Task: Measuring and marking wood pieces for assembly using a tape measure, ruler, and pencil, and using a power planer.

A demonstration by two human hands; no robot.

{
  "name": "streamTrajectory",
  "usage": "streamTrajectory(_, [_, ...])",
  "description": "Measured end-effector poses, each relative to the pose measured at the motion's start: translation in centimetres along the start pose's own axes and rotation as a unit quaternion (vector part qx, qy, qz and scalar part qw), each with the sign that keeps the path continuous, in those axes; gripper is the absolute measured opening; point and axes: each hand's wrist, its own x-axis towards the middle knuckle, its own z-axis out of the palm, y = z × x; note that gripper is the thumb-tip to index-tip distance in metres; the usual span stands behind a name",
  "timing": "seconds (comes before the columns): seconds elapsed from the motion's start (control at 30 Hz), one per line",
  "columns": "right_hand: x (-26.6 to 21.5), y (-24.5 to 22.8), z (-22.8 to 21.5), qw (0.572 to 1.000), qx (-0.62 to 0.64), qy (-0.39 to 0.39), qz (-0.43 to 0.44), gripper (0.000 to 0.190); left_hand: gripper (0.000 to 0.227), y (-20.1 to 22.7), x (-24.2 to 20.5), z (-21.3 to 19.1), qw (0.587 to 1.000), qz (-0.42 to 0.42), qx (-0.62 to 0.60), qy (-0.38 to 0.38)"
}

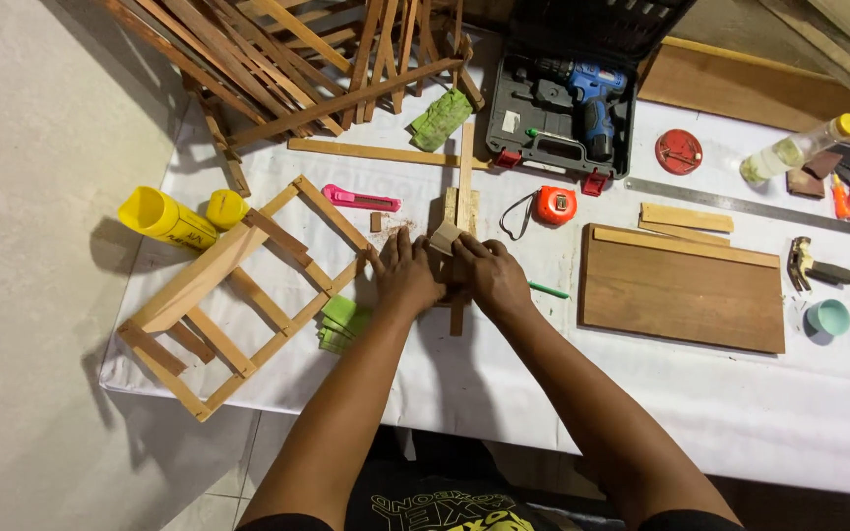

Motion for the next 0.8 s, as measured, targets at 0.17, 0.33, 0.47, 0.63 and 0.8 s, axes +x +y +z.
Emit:
streamTrajectory(0.17, [8.5,4.3,1.0,0.999,-0.016,0.039,-0.001,0.052,0.128,0.2,-0.6,-1.2,1.0,-0.008,-0.014,-0.026])
streamTrajectory(0.33, [16.9,7.6,1.1,0.999,-0.045,0.031,0.002,0.057,0.134,0.1,0.1,-0.4,1.0,-0.001,-0.021,-0.021])
streamTrajectory(0.47, [17.6,6.9,0.5,0.998,-0.021,0.048,0.042,0.038,0.134,0.1,0.1,-0.7,0.999,-0.004,-0.032,-0.02])
streamTrajectory(0.63, [10.9,5.1,1.4,0.994,-0.027,0.106,0.005,0.038,0.128,0.2,-0.2,-0.5,1.0,0.003,-0.02,-0.017])
streamTrajectory(0.8, [1.3,1.5,1.6,0.999,0.005,0.045,-0.02,0.051,0.114,-0.4,0.8,1.2,1.0,-0.004,0.026,0.002])
